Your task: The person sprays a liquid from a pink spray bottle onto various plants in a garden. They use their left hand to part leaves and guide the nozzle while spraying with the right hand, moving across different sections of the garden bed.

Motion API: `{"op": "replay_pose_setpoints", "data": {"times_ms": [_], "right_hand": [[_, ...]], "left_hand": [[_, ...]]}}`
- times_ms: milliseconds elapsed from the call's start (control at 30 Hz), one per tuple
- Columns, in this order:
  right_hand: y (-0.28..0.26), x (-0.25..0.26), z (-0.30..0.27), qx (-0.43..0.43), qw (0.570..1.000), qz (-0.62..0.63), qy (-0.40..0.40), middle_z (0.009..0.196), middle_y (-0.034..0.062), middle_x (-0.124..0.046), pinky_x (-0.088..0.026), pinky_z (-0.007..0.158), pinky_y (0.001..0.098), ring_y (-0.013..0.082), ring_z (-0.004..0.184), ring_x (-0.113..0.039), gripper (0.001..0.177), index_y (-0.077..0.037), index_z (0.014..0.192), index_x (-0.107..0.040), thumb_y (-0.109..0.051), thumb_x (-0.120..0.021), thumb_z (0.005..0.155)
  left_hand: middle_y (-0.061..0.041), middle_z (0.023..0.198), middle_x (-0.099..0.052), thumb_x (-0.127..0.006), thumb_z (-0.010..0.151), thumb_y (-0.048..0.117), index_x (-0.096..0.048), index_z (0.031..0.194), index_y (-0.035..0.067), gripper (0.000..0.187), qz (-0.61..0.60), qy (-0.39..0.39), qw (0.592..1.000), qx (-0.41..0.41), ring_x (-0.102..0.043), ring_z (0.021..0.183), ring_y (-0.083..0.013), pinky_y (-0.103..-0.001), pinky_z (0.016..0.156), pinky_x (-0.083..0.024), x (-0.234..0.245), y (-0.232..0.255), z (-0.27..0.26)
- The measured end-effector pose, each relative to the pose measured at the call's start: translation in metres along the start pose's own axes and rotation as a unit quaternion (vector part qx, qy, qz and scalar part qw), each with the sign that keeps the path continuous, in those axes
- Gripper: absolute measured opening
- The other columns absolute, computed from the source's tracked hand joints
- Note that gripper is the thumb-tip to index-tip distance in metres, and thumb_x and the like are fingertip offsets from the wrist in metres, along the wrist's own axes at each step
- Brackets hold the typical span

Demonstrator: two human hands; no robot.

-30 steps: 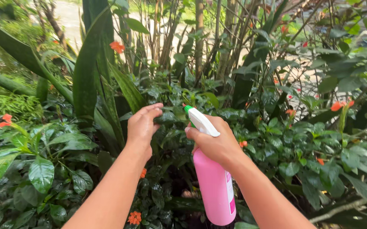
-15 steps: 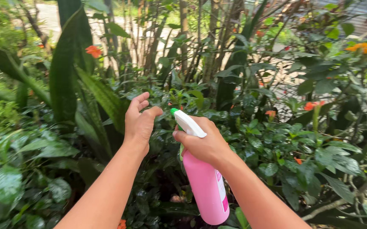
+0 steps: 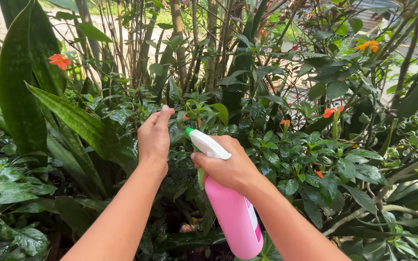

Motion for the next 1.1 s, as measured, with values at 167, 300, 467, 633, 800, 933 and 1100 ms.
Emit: {"op": "replay_pose_setpoints", "data": {"times_ms": [167,300,467,633,800,933,1100], "right_hand": [[-0.002,0.002,0.007,0.025,0.999,0.001,0.039,0.070,0.0071,-0.070,-0.052,0.063,0.0351,0.0183,0.065,-0.067,0.019,-0.006,0.086,-0.070,-0.023,-0.070,0.079],[-0.009,0.006,0.012,0.050,0.996,0.017,0.077,0.069,0.0072,-0.069,-0.051,0.061,0.0349,0.0172,0.064,-0.065,0.018,-0.006,0.087,-0.071,-0.022,-0.071,0.079],[-0.010,0.002,0.014,0.022,0.995,0.057,0.083,0.069,0.0064,-0.068,-0.051,0.060,0.0341,0.0154,0.062,-0.065,0.016,-0.007,0.091,-0.070,-0.019,-0.068,0.081],[-0.009,-0.014,0.015,-0.035,0.996,0.077,0.032,0.073,0.0066,-0.068,-0.051,0.060,0.0345,0.0165,0.061,-0.064,0.015,-0.006,0.091,-0.069,-0.016,-0.067,0.080],[-0.020,-0.033,0.017,-0.003,0.997,0.067,-0.026,0.074,0.0047,-0.072,-0.052,0.061,0.0329,0.0141,0.063,-0.065,0.016,-0.003,0.088,-0.071,-0.016,-0.065,0.080],[-0.015,-0.041,0.015,-0.040,0.998,0.037,-0.042,0.070,0.0072,-0.069,-0.050,0.059,0.0342,0.0158,0.061,-0.064,0.017,-0.004,0.087,-0.072,-0.020,-0.070,0.082],[-0.022,-0.034,0.014,-0.024,0.997,0.066,0.006,0.070,0.0072,-0.069,-0.050,0.059,0.0341,0.0149,0.060,-0.064,0.017,-0.007,0.091,-0.071,-0.019,-0.070,0.081]], "left_hand": [[-0.003,0.110,-0.074,-0.067,0.093,0.030,-0.075,0.114,0.006,0.033,0.002,0.002,1.000,0.005,-0.063,0.105,-0.0129,-0.030,0.099,-0.044,0.007,-0.007,0.008],[-0.009,0.119,-0.073,-0.067,0.090,0.021,-0.071,0.124,0.004,0.038,-0.005,0.015,1.000,-0.021,-0.065,0.111,-0.0188,-0.034,0.100,-0.048,0.020,-0.008,0.016],[-0.013,0.139,-0.061,-0.070,0.086,0.016,-0.063,0.134,0.006,0.049,0.101,0.083,0.990,-0.058,-0.057,0.129,-0.0233,-0.036,0.105,-0.044,0.044,0.001,0.021],[-0.012,0.143,-0.058,-0.069,0.085,0.013,-0.061,0.135,0.009,0.051,0.118,0.091,0.989,-0.013,-0.056,0.131,-0.0238,-0.037,0.105,-0.044,0.063,0.001,0.018],[-0.012,0.143,-0.058,-0.067,0.082,0.005,-0.062,0.133,0.010,0.052,0.107,0.088,0.990,-0.024,-0.060,0.125,-0.0234,-0.036,0.100,-0.048,0.073,-0.002,0.018],[-0.010,0.140,-0.059,-0.065,0.078,-0.004,-0.064,0.130,0.012,0.054,0.090,0.073,0.993,-0.016,-0.062,0.115,-0.0229,-0.036,0.091,-0.052,0.078,-0.011,0.019],[-0.009,0.129,-0.065,-0.070,0.072,-0.010,-0.068,0.122,0.010,0.054,0.098,0.081,0.992,-0.022,-0.063,0.112,-0.0218,-0.035,0.088,-0.053,0.083,-0.009,0.016]]}}
Point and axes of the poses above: each hand's wrist, its own z-axis towards the middle knuckle, its own x-axis out of the back of the hand, y = z × x, the point moved 9 cm from there along z, towards the middle knuckle
